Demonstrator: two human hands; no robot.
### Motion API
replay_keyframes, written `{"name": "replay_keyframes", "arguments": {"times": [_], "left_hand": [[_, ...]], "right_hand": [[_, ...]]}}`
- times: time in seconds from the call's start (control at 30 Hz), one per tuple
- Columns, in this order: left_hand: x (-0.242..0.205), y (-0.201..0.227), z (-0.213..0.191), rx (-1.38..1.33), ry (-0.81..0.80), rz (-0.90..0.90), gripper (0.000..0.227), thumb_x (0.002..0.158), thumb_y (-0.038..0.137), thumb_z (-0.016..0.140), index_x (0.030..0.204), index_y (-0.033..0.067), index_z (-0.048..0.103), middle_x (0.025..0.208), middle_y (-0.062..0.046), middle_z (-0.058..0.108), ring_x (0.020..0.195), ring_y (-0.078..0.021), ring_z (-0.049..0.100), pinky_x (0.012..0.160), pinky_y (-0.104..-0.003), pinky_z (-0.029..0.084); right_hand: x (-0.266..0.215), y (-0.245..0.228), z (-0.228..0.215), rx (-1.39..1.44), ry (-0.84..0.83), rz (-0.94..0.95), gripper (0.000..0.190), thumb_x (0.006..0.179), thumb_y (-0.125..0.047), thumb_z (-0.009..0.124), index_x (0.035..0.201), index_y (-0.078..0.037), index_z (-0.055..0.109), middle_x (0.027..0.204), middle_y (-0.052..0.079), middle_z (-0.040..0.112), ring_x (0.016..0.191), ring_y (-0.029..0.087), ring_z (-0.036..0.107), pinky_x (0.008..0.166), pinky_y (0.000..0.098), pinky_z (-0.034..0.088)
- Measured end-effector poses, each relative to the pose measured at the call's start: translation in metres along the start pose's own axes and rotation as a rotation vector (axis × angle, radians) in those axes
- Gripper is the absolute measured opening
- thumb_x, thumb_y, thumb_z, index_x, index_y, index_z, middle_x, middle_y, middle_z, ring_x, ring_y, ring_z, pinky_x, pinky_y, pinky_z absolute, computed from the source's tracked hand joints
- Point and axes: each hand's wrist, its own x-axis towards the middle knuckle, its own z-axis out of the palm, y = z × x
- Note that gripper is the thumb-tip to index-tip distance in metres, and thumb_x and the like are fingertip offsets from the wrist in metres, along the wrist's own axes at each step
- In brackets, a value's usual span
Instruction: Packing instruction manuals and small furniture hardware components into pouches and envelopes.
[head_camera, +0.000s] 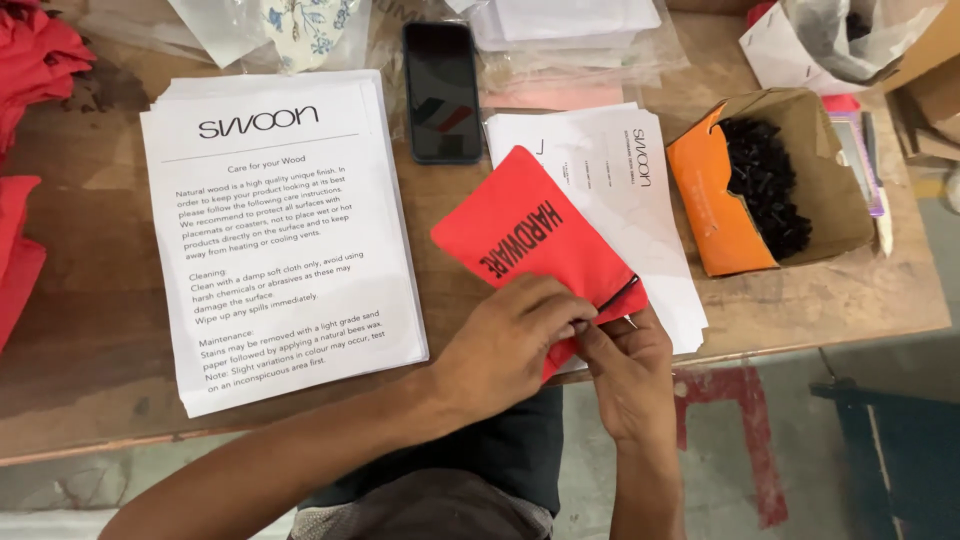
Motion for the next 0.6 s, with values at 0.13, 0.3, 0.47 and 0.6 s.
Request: {"name": "replay_keyframes", "arguments": {"times": [0.13,0.3,0.47,0.6], "left_hand": [[-0.006,0.003,-0.002,-0.025,0.032,0.016,0.027,0.088,-0.001,0.070,0.114,0.0060,0.065,0.101,-0.009,0.064,0.095,-0.0302,0.064,0.082,-0.040,0.055],[-0.014,0.010,-0.020,-0.014,0.124,-0.012,0.024,0.093,0.001,0.071,0.117,0.0068,0.066,0.100,-0.007,0.066,0.091,-0.0284,0.067,0.079,-0.040,0.054],[-0.025,0.015,-0.038,0.025,0.145,0.018,0.030,0.091,-0.001,0.070,0.119,0.0068,0.066,0.104,-0.008,0.066,0.096,-0.0297,0.065,0.082,-0.040,0.055],[-0.031,0.002,-0.048,0.060,0.097,0.023,0.036,0.085,0.001,0.070,0.120,0.0056,0.066,0.106,-0.010,0.064,0.099,-0.0317,0.063,0.085,-0.041,0.055]], "right_hand": [[-0.003,0.008,-0.006,-0.021,0.016,-0.026,0.037,0.095,0.010,0.062,0.131,0.008,0.055,0.119,0.017,0.070,0.105,0.023,0.071,0.091,0.0350,0.058],[-0.011,-0.006,0.027,-0.077,-0.026,-0.015,0.044,0.093,0.007,0.063,0.136,-0.001,0.054,0.115,0.017,0.070,0.103,0.022,0.071,0.091,0.0341,0.058],[-0.012,-0.002,0.037,-0.144,-0.092,-0.045,0.035,0.093,0.010,0.065,0.127,0.006,0.058,0.119,0.015,0.070,0.108,0.020,0.070,0.096,0.0327,0.057],[-0.003,0.009,0.040,-0.305,0.017,-0.060,0.024,0.091,0.009,0.067,0.115,0.007,0.068,0.109,0.012,0.074,0.096,0.017,0.071,0.088,0.0290,0.056]]}}
